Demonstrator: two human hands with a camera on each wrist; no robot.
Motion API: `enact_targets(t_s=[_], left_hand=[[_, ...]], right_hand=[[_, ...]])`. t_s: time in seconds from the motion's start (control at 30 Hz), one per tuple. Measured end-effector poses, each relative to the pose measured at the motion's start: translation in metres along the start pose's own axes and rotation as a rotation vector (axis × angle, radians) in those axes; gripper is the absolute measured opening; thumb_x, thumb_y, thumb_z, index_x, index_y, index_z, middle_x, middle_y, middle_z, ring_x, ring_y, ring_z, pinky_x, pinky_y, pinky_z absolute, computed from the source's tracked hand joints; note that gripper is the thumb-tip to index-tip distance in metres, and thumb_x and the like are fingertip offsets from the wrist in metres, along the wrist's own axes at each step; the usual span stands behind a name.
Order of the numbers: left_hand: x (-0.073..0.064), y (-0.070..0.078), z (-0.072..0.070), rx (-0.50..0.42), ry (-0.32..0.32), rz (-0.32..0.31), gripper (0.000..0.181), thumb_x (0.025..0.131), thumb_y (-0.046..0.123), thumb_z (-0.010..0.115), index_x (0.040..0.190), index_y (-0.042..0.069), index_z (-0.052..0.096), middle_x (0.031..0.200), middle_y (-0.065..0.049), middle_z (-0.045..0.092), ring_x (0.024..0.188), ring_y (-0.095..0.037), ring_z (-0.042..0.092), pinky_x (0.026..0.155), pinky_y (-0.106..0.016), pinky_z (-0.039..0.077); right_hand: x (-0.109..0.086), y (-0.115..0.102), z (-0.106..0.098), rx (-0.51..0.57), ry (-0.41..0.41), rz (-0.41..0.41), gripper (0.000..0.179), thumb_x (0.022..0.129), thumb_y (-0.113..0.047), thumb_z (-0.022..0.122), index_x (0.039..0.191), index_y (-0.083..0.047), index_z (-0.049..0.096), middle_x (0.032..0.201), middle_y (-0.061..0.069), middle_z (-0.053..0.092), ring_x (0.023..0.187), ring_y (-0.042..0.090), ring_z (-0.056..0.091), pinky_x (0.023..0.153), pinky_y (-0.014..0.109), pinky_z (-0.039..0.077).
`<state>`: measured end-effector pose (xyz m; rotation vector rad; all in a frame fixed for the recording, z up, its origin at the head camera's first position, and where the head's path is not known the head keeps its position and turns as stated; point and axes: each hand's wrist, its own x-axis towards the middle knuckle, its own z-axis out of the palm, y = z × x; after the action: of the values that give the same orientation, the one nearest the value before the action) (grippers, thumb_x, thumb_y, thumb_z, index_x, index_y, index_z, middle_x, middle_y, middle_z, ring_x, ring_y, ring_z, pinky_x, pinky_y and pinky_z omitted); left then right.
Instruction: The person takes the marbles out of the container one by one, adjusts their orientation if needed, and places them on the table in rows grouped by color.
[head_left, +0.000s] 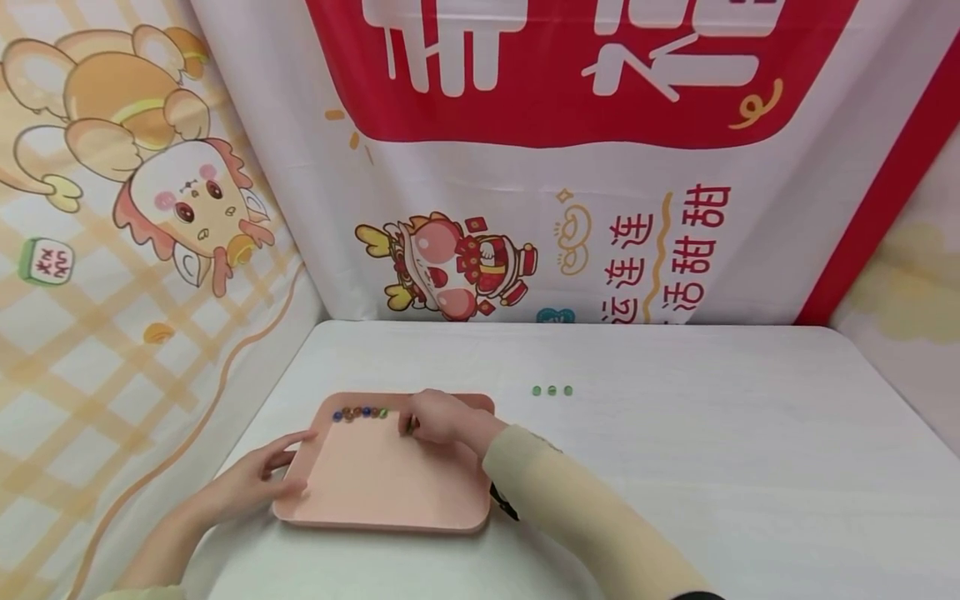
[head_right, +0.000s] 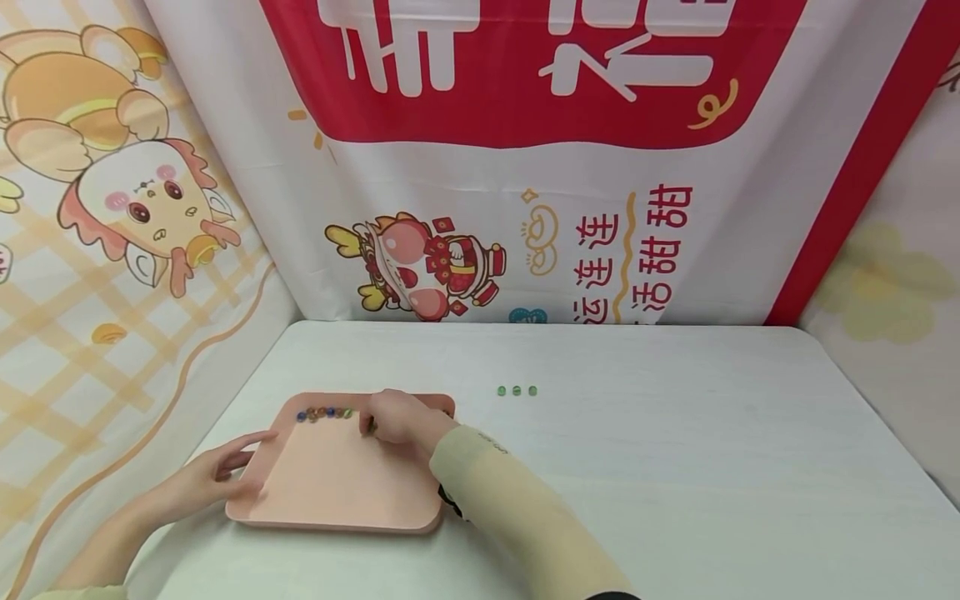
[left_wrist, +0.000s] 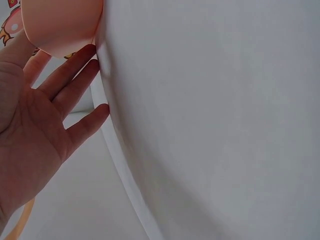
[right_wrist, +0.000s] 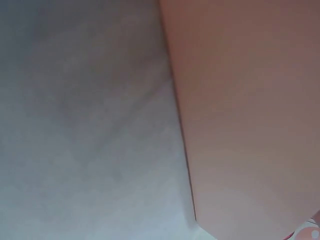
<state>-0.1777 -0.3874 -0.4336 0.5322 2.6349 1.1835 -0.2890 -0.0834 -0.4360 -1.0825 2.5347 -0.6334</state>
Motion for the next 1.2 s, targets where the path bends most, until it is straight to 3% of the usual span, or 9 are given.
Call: enact_targets(t_s=[0.23, 0.53, 0.7, 0.87, 1.2], left_hand=[[0.0, 0.0, 0.0, 0.066, 0.028, -0.022, 0.07, 0.089, 0.023, 0.073, 0.147, 0.004, 0.039, 0.138, -0.023, 0.05, 0.119, -0.007, 0.051, 0.087, -0.025, 0.044], [0.001, 0.0, 0.002, 0.086, 0.026, -0.038, 0.071, 0.088, 0.025, 0.073, 0.147, 0.006, 0.04, 0.139, -0.021, 0.05, 0.119, -0.005, 0.05, 0.088, -0.027, 0.043], [0.002, 0.001, 0.002, 0.112, 0.03, -0.058, 0.071, 0.088, 0.028, 0.074, 0.147, 0.007, 0.04, 0.138, -0.022, 0.051, 0.12, -0.019, 0.053, 0.092, -0.04, 0.044], [0.001, 0.0, 0.003, 0.09, 0.032, -0.078, 0.072, 0.087, 0.028, 0.074, 0.147, 0.007, 0.039, 0.139, -0.023, 0.05, 0.119, -0.011, 0.051, 0.094, -0.058, 0.038], [0.002, 0.0, 0.004, 0.082, 0.04, -0.057, 0.072, 0.087, 0.027, 0.074, 0.146, 0.007, 0.04, 0.139, -0.025, 0.049, 0.119, -0.01, 0.05, 0.093, -0.064, 0.036]], right_hand=[[-0.004, -0.001, -0.003, 0.044, 0.004, 0.019, 0.014, 0.093, -0.005, 0.066, 0.093, -0.018, 0.072, 0.087, -0.008, 0.062, 0.079, 0.008, 0.055, 0.071, 0.019, 0.045], [-0.009, 0.001, -0.01, 0.12, -0.017, -0.01, 0.006, 0.092, -0.009, 0.068, 0.095, -0.013, 0.071, 0.086, -0.006, 0.062, 0.078, 0.008, 0.055, 0.069, 0.019, 0.046], [-0.013, -0.001, -0.016, 0.134, -0.034, -0.01, 0.011, 0.092, -0.005, 0.066, 0.099, -0.013, 0.071, 0.09, -0.005, 0.063, 0.08, 0.007, 0.056, 0.071, 0.019, 0.046], [-0.015, -0.003, -0.021, 0.118, -0.046, -0.027, 0.014, 0.091, -0.005, 0.067, 0.103, -0.011, 0.072, 0.091, -0.006, 0.063, 0.081, 0.007, 0.056, 0.072, 0.018, 0.046], [-0.026, 0.002, -0.036, 0.098, -0.016, -0.107, 0.017, 0.091, -0.003, 0.068, 0.106, -0.007, 0.072, 0.09, -0.007, 0.063, 0.082, 0.007, 0.056, 0.073, 0.016, 0.047]])
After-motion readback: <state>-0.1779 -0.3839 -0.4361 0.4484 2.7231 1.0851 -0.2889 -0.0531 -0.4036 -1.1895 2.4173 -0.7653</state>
